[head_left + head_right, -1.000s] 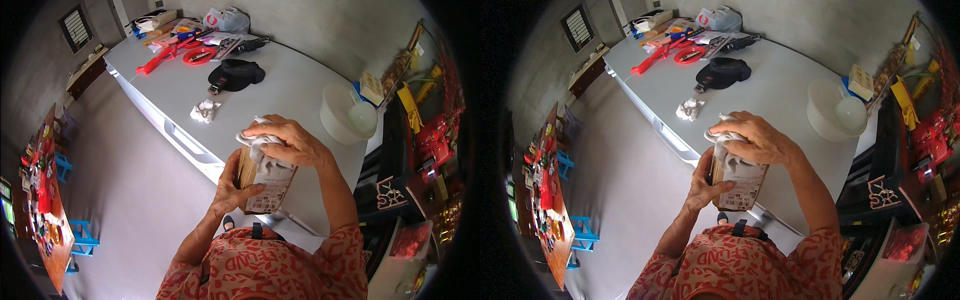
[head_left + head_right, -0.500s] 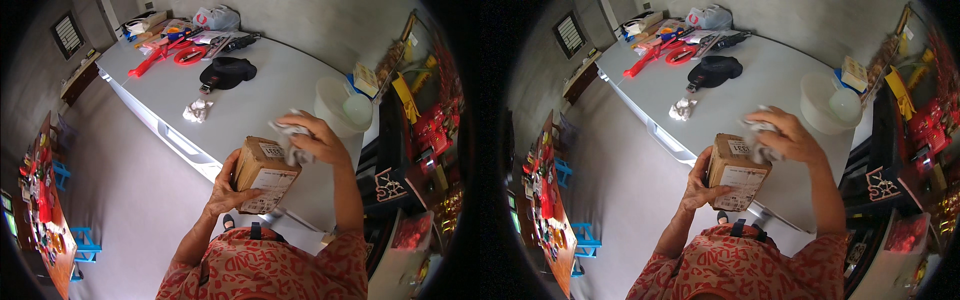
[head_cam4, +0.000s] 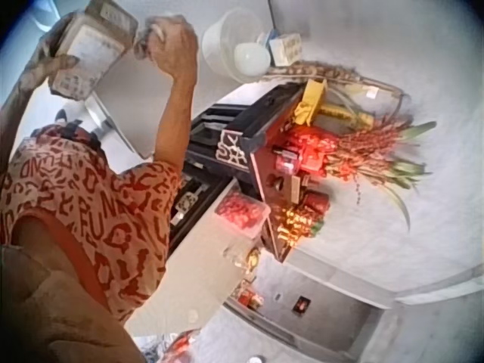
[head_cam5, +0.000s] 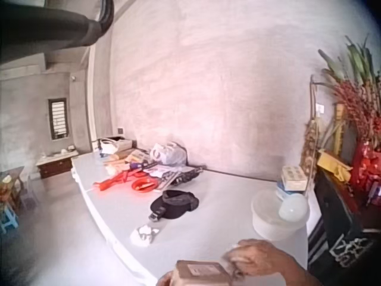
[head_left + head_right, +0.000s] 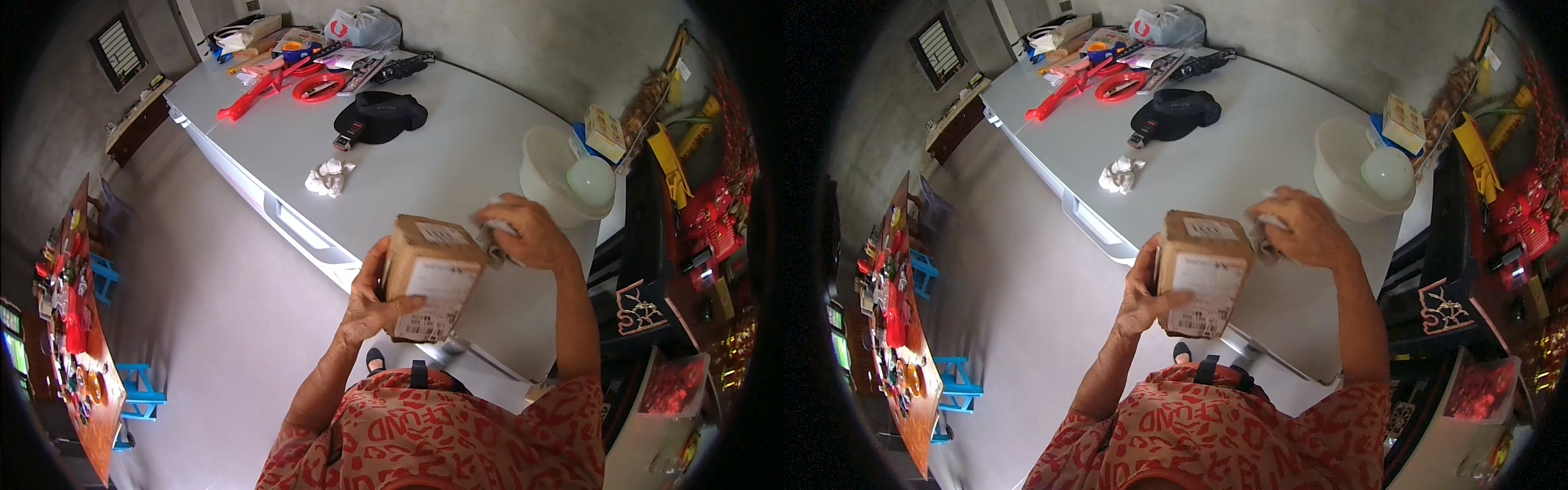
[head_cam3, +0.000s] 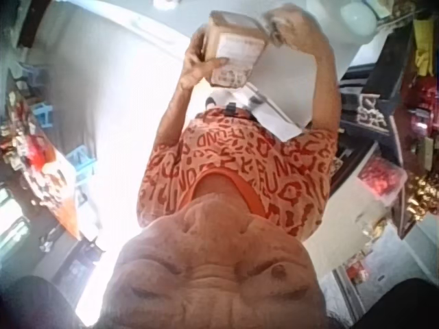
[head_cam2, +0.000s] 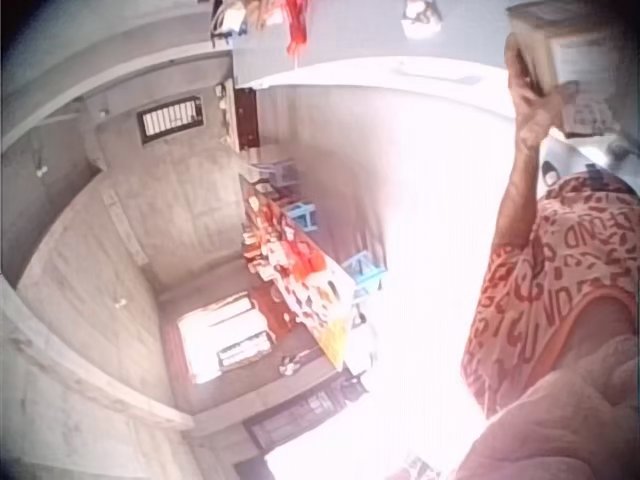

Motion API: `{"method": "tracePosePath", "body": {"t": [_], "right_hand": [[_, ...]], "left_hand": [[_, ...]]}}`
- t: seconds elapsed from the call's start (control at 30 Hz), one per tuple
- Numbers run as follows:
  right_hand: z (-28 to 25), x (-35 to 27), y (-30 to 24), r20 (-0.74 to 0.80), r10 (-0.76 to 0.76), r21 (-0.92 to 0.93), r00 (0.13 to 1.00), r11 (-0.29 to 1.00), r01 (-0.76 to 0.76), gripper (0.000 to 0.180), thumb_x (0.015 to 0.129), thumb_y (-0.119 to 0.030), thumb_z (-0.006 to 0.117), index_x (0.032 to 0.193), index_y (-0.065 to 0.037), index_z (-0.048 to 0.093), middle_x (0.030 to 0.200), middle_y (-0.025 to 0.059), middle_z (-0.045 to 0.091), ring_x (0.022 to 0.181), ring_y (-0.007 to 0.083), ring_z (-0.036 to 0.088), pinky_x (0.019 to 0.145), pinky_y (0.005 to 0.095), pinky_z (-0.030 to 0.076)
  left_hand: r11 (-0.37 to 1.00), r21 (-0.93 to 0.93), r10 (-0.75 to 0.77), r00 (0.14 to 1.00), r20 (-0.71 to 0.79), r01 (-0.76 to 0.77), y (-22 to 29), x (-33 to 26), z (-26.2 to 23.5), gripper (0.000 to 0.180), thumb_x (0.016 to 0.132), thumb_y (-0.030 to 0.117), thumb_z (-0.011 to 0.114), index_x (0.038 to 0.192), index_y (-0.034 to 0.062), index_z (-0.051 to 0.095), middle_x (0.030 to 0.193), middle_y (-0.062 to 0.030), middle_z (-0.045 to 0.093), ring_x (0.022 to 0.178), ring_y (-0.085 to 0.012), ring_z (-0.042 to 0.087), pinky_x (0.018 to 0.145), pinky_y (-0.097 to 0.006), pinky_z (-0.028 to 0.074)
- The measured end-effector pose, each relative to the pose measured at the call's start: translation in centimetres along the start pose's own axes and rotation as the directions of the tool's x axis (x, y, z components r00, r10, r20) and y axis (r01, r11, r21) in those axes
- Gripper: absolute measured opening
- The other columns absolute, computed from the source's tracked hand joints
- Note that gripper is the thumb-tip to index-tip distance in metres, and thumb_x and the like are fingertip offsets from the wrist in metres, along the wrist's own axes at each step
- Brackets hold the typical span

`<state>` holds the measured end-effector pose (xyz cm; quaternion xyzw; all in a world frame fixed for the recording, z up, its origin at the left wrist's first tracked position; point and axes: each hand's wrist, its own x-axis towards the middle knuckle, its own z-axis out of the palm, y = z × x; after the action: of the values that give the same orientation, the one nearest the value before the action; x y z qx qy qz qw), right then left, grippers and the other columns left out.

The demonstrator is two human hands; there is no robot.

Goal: The person wipes a blue plastic container, a small box, a cardboard box, and a notebook with a cloth on a white table. They place the cleaned items into a white bowl on the table.

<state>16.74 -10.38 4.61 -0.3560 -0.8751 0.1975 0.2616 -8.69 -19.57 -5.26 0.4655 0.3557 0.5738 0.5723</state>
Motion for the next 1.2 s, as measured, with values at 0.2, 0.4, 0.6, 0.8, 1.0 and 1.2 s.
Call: {"method": "tracePosePath", "body": {"t": [0.2,0.4,0.6,0.8,1.0,1.2], "right_hand": [[3.0,2.0,-1.6,-0.294,0.089,0.405,0.952,0.913,0.04,0.035,0.087,-0.008,0.057,0.121,-0.002,0.055,0.102,0.0138,0.056,0.086,0.022,0.06,0.073,0.0314,0.05],[9.4,1.8,-0.1,-0.341,0.145,0.355,0.929,0.935,-0.016,0.038,0.089,-0.011,0.055,0.126,0.0,0.051,0.111,0.0188,0.054,0.098,0.03,0.058,0.084,0.0359,0.048],[10.5,-1.8,0.6,-0.223,0.132,0.363,0.966,0.931,-0.043,0.036,0.09,-0.012,0.055,0.123,0.002,0.052,0.112,0.0195,0.055,0.096,0.0308,0.059,0.083,0.0361,0.048],[7.8,-6.0,1.6,-0.098,0.14,0.353,0.985,0.931,-0.097,0.03,0.084,-0.008,0.061,0.112,0.002,0.058,0.104,0.0159,0.059,0.084,0.026,0.063,0.076,0.0321,0.049],[9.8,-2.5,-4.1,-0.563,-0.129,-0.091,0.817,0.991,0.095,0.054,0.073,-0.002,0.068,0.125,-0.002,0.052,0.118,0.0204,0.049,0.103,0.0353,0.05,0.085,0.0422,0.046],[12.5,-1.5,-4.8,-0.524,-0.4,-0.356,0.752,0.905,0.233,0.03,0.078,-0.009,0.064,0.108,-0.004,0.067,0.125,0.01,0.049,0.106,0.0321,0.048,0.085,0.0397,0.045]], "left_hand": [[0.987,-0.102,-0.136,0.978,-0.159,0.121,-1.7,1.6,-0.5,0.083,0.076,0.025,0.074,0.14,-0.0019,0.028,0.122,-0.0185,0.053,0.112,-0.0259,0.055,0.096,-0.041,0.046],[0.958,-0.281,-0.122,0.97,-0.211,0.059,-2.6,2.2,0.2,0.078,0.084,0.018,0.066,0.145,0.0034,0.02,0.127,-0.0182,0.051,0.113,-0.0252,0.055,0.094,-0.04,0.048],[0.95,-0.31,-0.131,0.937,-0.324,0.025,-3.3,2.9,0.4,0.082,0.086,0.016,0.065,0.149,0.0103,0.013,0.131,-0.017,0.049,0.115,-0.0255,0.054,0.094,-0.04,0.049],[0.935,-0.348,-0.218,0.882,-0.419,0.065,-3.2,4.1,0.8,0.089,0.084,0.022,0.069,0.149,0.0132,0.01,0.131,-0.0196,0.046,0.117,-0.0296,0.051,0.092,-0.045,0.049],[0.828,-0.559,-0.251,0.868,-0.428,-0.036,-3.2,5.3,2.4,0.079,0.086,0.028,0.067,0.143,0.0192,0.014,0.124,-0.0147,0.048,0.114,-0.0289,0.052,0.087,-0.045,0.052],[0.677,-0.735,-0.276,0.911,-0.306,-0.041,-2.5,5.2,3.3,0.05,0.089,0.029,0.063,0.128,0.0168,0.035,0.113,-0.0093,0.056,0.1,-0.0253,0.061,0.077,-0.041,0.057]]}}
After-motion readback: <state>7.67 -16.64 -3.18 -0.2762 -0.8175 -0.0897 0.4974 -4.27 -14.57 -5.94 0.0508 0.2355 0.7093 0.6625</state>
